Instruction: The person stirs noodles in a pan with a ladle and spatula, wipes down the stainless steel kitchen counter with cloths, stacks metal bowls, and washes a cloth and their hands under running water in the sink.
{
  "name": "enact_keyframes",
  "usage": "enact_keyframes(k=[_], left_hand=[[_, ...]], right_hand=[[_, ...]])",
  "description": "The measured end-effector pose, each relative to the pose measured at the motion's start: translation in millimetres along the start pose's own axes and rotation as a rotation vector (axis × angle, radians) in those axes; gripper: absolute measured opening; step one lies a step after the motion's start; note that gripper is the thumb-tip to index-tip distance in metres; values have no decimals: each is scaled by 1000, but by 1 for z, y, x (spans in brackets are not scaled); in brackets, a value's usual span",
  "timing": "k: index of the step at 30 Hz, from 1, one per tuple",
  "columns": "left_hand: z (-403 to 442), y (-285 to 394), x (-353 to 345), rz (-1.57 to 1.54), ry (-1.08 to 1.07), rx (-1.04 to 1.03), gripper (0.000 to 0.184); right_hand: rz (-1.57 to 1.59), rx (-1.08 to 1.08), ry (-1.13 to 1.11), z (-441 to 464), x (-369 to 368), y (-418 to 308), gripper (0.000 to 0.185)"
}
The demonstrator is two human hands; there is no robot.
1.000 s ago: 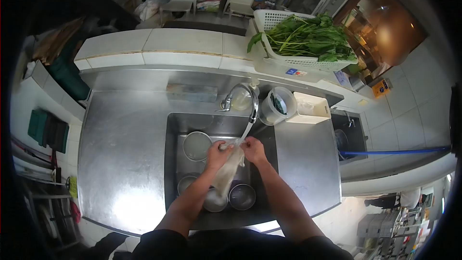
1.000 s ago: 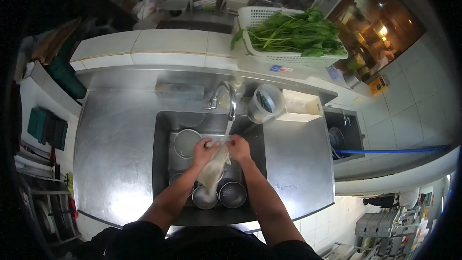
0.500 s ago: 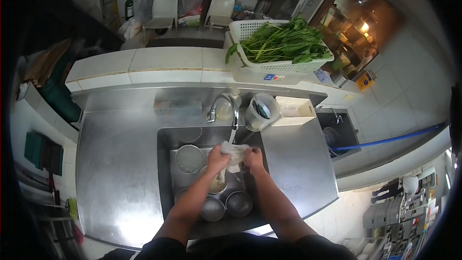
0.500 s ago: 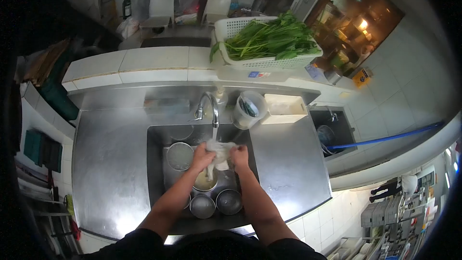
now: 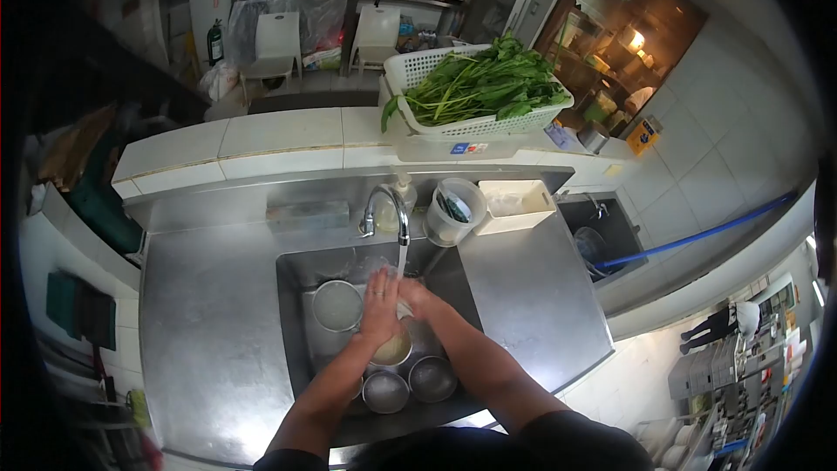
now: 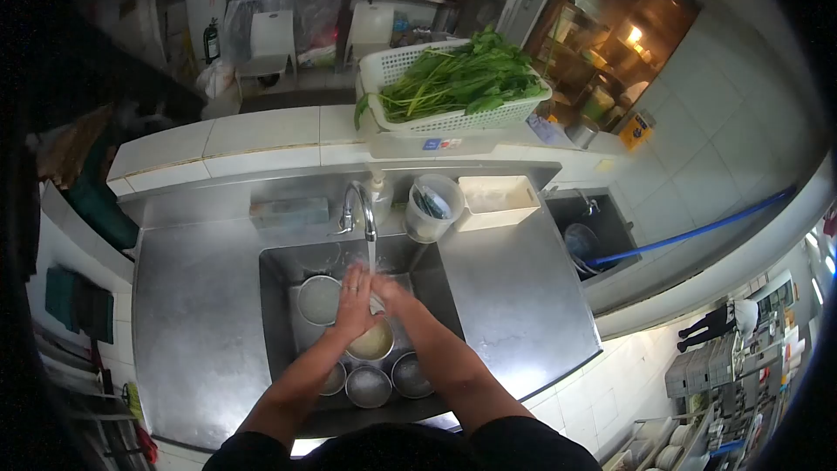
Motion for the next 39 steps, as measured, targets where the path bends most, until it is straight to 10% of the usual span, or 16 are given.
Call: enact_keyframes(k=[4,6,9,13,17,19,23,26,29,31,37,39], left_hand=[[13,-32,-9,15,40,110,91],[24,-38,-10,-24,-33,183,83],[38,-44,-15,-148,-113,182,72],[49,-37,-13,-492,-452,107,69],[47,-55,-21,-877,-505,328,89],[47,-58,7,-740,95,387,102],[37,-23,38,-535,162,94,111],[22,12,40,257,-28,-446,114],[23,-17,10,129,-51,-342,93],[23,-39,-3,52,-256,76,58],[37,-32,-4,-40,-290,122,38],[40,-26,3,-94,-305,173,40]], right_hand=[[-128,-15,275,-23,-9,-19,49],[-1245,383,430,-39,-19,-49,54],[-912,160,647,-66,-13,-61,58],[-1210,364,521,-61,-12,-55,62],[-531,367,319,-41,-2,-29,52],[-122,324,94,-24,7,-16,48],[716,40,98,4,29,-2,33],[501,-40,-307,26,26,17,31],[231,-51,-308,21,13,25,29],[-753,533,257,-15,5,-1,21],[-1456,700,633,-22,-6,-35,27],[-1172,652,588,31,30,-19,43]])
Point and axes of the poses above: each hand's wrist, its own z-axis towards the middle knuckle, its own x-axis out of the back of the hand, y = z × x, the point moved 5 cm from there along z, towards the middle knuckle, and after that the axes turned 8 degrees about -x, right-handed, at the moved point
